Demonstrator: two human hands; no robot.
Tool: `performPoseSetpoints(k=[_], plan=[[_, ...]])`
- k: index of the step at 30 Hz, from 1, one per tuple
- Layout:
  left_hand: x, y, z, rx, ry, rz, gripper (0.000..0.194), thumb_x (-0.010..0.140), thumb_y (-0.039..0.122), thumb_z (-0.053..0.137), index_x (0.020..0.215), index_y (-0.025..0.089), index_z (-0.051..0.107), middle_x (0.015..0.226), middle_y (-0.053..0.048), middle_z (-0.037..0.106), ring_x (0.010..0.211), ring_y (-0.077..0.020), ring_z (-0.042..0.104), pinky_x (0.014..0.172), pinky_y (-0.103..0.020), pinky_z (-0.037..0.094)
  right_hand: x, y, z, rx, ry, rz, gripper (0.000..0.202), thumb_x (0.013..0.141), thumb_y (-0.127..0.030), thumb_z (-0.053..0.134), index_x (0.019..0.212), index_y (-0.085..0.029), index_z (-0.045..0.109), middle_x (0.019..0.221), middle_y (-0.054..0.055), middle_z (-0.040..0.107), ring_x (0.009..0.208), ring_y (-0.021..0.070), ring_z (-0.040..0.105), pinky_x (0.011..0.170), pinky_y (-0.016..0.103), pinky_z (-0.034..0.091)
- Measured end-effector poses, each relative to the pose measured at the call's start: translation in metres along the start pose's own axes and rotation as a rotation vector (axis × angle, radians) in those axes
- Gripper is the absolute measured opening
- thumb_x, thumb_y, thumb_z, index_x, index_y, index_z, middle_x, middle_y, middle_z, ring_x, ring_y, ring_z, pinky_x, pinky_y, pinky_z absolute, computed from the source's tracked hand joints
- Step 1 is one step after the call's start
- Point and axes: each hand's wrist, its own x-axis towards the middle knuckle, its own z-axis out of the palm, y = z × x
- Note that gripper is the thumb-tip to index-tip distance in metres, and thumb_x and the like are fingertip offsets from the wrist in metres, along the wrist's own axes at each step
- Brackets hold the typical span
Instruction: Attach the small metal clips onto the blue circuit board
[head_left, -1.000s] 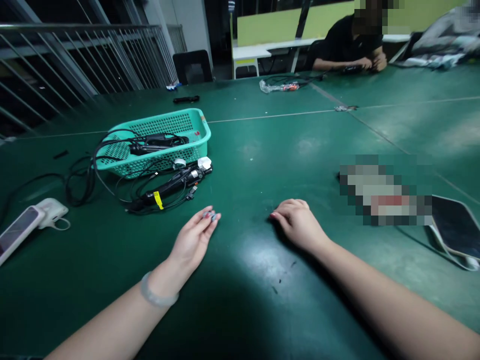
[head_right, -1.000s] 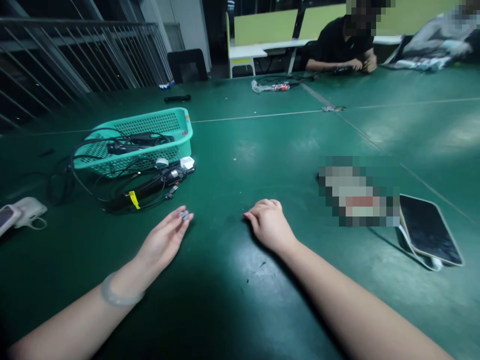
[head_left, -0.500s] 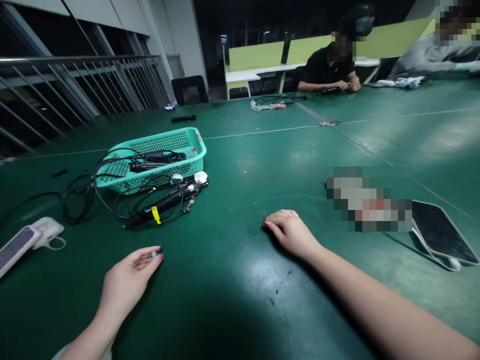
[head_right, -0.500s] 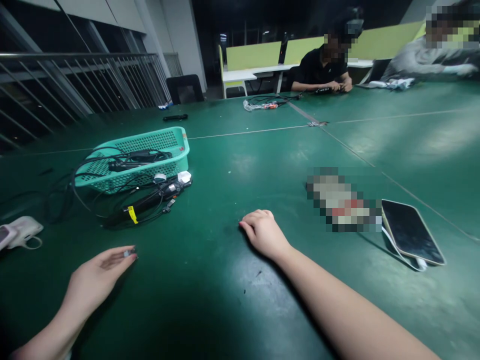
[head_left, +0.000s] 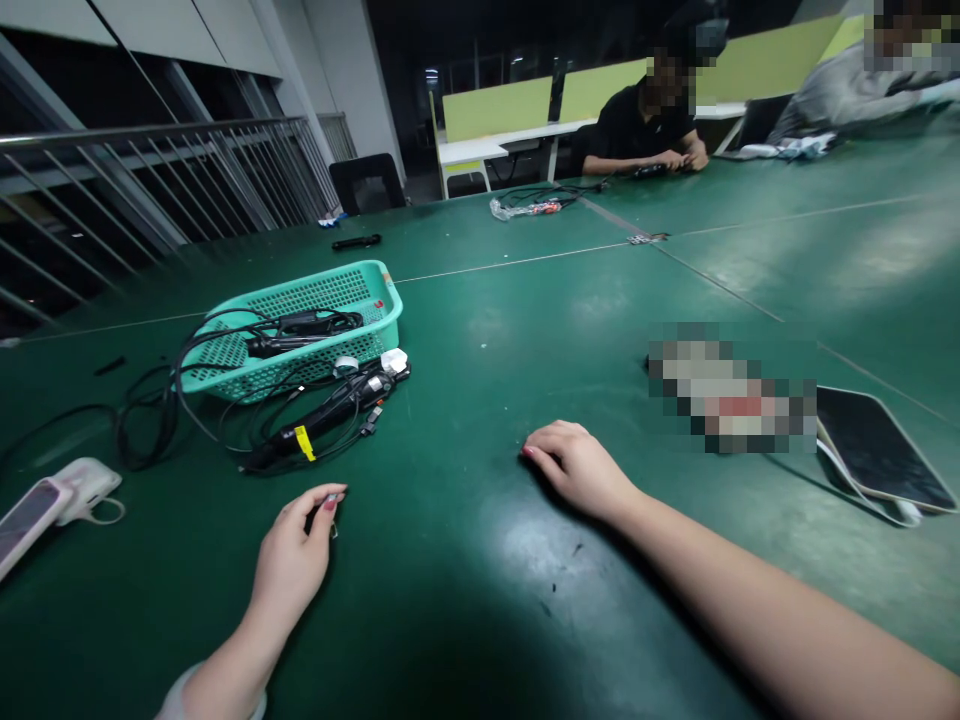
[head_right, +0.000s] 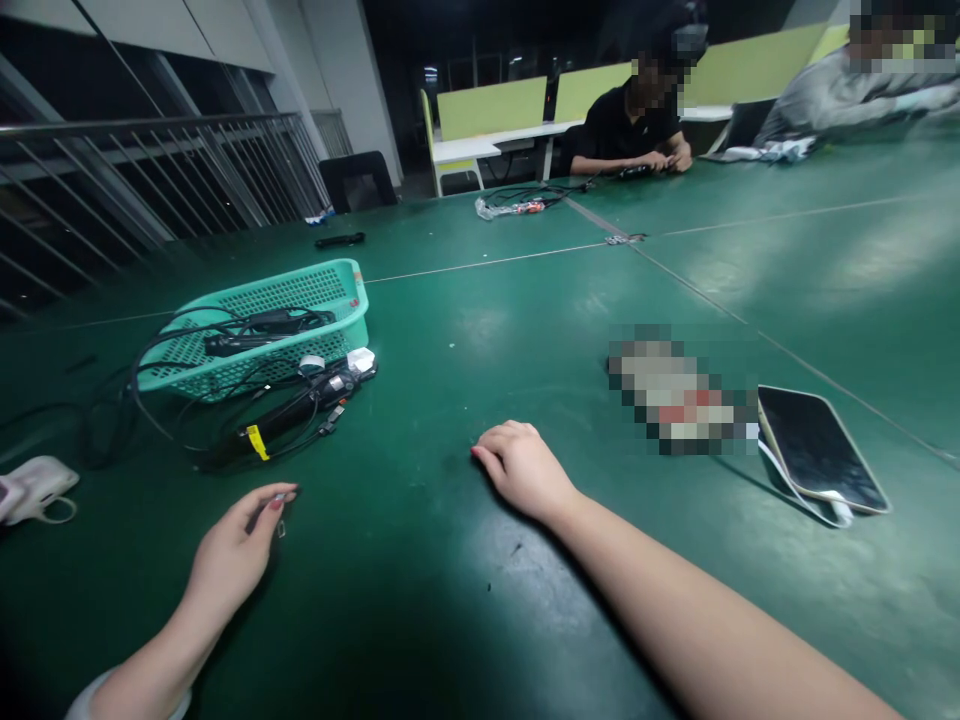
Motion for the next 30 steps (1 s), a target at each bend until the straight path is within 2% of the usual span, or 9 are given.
performPoseSetpoints(k=[2,5,9,13,16,19,22,25,30], plan=[[0.001,0.015,0.015,-0.095,0.008,0.046,0.030,0.084,0.042,0.049,0.100,0.024,0.066,0.105,-0.006,0.070,0.102,-0.0247,0.061,0.093,-0.036,0.044,0.000,-0.003,0.001,0.021,0.000,-0.013,0.031,0.095,-0.029,0.043,0.084,-0.020,0.070,0.092,0.005,0.073,0.088,0.0193,0.062,0.087,0.038,0.046],[0.004,0.052,0.048,-0.306,-0.015,0.133,0.024,0.084,0.037,0.051,0.095,0.023,0.066,0.099,-0.006,0.071,0.100,-0.0223,0.062,0.094,-0.035,0.043,-0.001,-0.007,0.004,0.069,0.005,-0.019,0.029,0.094,-0.030,0.044,0.086,-0.020,0.070,0.094,0.006,0.073,0.090,0.0194,0.062,0.087,0.037,0.048],[0.005,0.111,0.093,-0.707,-0.221,0.123,0.017,0.085,0.027,0.052,0.092,0.020,0.066,0.090,-0.005,0.070,0.090,-0.0168,0.063,0.089,-0.030,0.045,-0.003,-0.008,0.010,0.133,0.014,0.013,0.024,0.093,-0.027,0.047,0.092,-0.019,0.069,0.097,0.007,0.072,0.094,0.0192,0.063,0.089,0.037,0.049],[0.000,0.147,0.109,-0.947,-0.234,0.099,0.016,0.088,0.023,0.051,0.092,0.019,0.065,0.090,-0.004,0.067,0.091,-0.0131,0.060,0.091,-0.028,0.042,-0.003,-0.003,0.011,0.179,0.037,0.137,0.021,0.086,-0.017,0.052,0.100,-0.019,0.068,0.099,0.006,0.070,0.090,0.0179,0.063,0.087,0.036,0.050],[-0.005,0.150,0.108,-1.015,-0.242,0.037,0.016,0.089,0.024,0.050,0.093,0.018,0.065,0.091,-0.004,0.065,0.092,-0.0124,0.060,0.091,-0.028,0.042,0.001,0.000,0.005,0.200,-0.004,0.261,0.029,0.080,-0.012,0.057,0.108,-0.017,0.066,0.093,0.006,0.069,0.074,0.0148,0.061,0.075,0.033,0.052],[-0.008,0.143,0.111,-1.067,-0.276,-0.004,0.016,0.089,0.023,0.050,0.092,0.017,0.064,0.091,-0.004,0.065,0.091,-0.0122,0.059,0.092,-0.028,0.041,0.008,-0.001,-0.001,0.204,-0.085,0.272,0.034,0.076,-0.013,0.064,0.110,-0.016,0.065,0.090,0.005,0.066,0.065,0.0121,0.057,0.068,0.030,0.051],[-0.010,0.139,0.121,-1.143,-0.312,0.014,0.014,0.089,0.022,0.050,0.092,0.017,0.064,0.090,-0.003,0.065,0.092,-0.0120,0.059,0.094,-0.028,0.039,0.011,-0.007,-0.001,0.150,-0.119,0.196,0.036,0.073,-0.022,0.072,0.107,-0.017,0.067,0.090,0.005,0.065,0.070,0.0139,0.057,0.070,0.031,0.050],[-0.009,0.140,0.130,-1.259,-0.412,0.015,0.012,0.088,0.020,0.052,0.092,0.017,0.063,0.089,-0.003,0.063,0.092,-0.0116,0.058,0.094,-0.028,0.039,0.010,-0.016,0.008,0.109,-0.075,0.168,0.029,0.074,-0.032,0.073,0.100,-0.019,0.069,0.093,0.005,0.065,0.082,0.0175,0.059,0.076,0.032,0.049],[-0.006,0.142,0.130,-1.410,-0.491,-0.078,0.007,0.086,0.017,0.053,0.090,0.017,0.060,0.090,-0.003,0.063,0.093,-0.0107,0.059,0.093,-0.027,0.040,0.009,-0.025,0.025,-0.018,-0.042,0.101,0.010,0.083,-0.023,0.063,0.088,-0.018,0.069,0.092,0.007,0.067,0.089,0.0206,0.060,0.083,0.035,0.048]])
